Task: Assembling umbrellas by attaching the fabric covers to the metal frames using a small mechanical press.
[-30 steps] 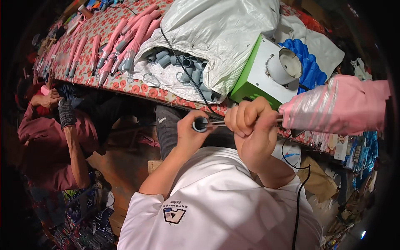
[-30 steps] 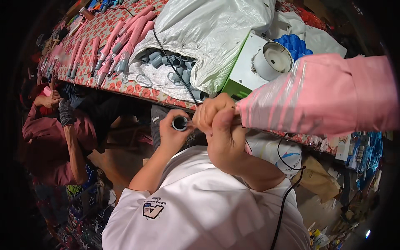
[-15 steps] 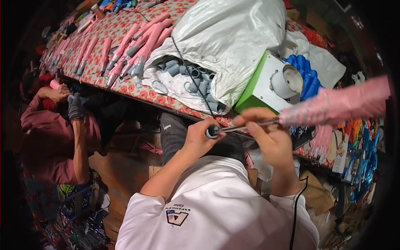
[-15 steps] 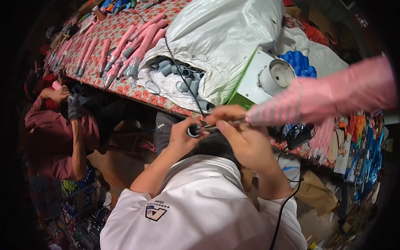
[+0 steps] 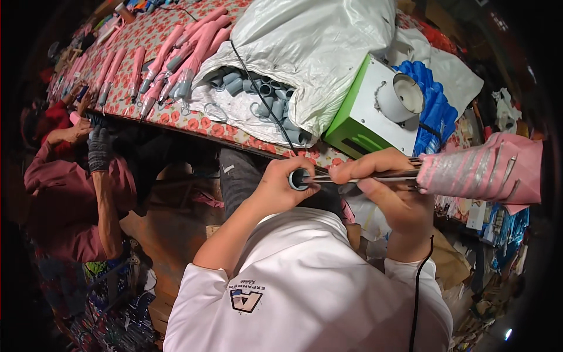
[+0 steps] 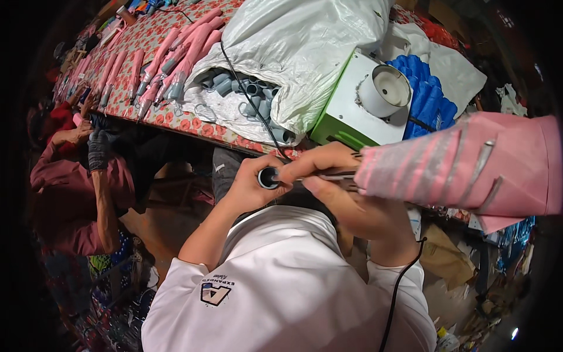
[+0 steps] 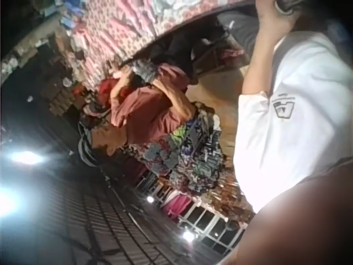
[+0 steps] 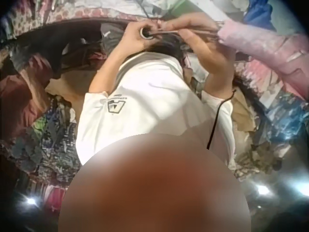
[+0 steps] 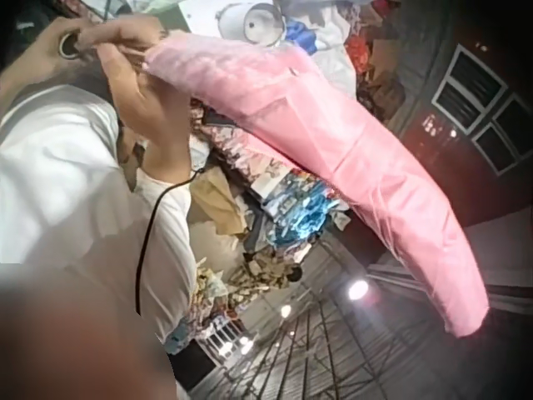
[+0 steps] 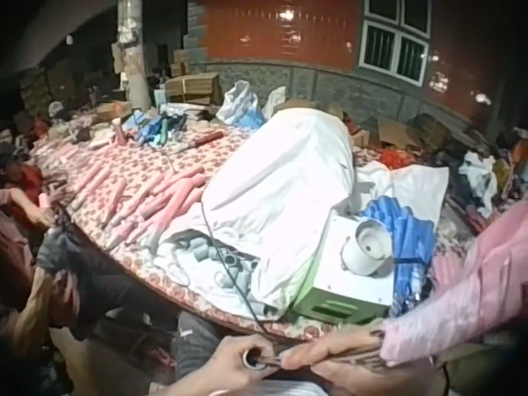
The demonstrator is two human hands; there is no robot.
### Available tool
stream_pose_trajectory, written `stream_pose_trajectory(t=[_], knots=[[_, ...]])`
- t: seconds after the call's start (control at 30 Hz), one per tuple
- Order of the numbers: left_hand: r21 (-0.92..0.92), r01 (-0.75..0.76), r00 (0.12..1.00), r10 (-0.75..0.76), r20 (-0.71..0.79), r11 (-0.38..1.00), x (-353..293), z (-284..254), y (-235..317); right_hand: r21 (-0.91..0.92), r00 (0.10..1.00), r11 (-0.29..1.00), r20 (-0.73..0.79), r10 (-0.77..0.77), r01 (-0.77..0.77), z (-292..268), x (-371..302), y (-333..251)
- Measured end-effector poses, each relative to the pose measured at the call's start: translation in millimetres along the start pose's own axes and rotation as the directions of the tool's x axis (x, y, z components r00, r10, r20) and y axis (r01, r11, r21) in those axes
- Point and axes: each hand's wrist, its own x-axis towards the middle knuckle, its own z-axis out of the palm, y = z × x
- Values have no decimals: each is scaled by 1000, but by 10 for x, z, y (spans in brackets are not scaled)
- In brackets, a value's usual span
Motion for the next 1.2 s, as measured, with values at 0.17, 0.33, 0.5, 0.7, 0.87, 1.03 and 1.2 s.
stream_pose_trajectory(t=[0.17, 0.33, 0.5, 0.7, 0.87, 1.03, 1.2], knots=[[49, -24, 993, 29, -112, 999, -21, 38, -67, -95, 998, 995, -57, 21, -26, 148, 12, 7], [133, -30, 980, 55, -192, 991, -81, 137, -114, -201, 987, 979, -148, -65, 35, 168, 37, 184], [85, -9, 960, 32, -278, 996, -22, 190, -146, -248, 911, 915, -188, -367, 318, 71, 124, 500], [53, -46, 980, 56, -189, 997, -1, 291, -99, -176, 870, 936, -348, -349, 305, -9, 111, 228], [81, 5, 982, 11, -187, 997, 136, 463, 26, 250, 869, 851, -324, -375, 461, -360, 207, 83], [231, -256, 958, 279, -70, 939, 203, 705, 390, 671, 928, 645, -203, -314, 365, -687, 171, -393], [287, -367, 930, 342, 134, 885, 20, 746, 426, 343, 853, 780, -208, -479, 523, -1596, 508, -997]])
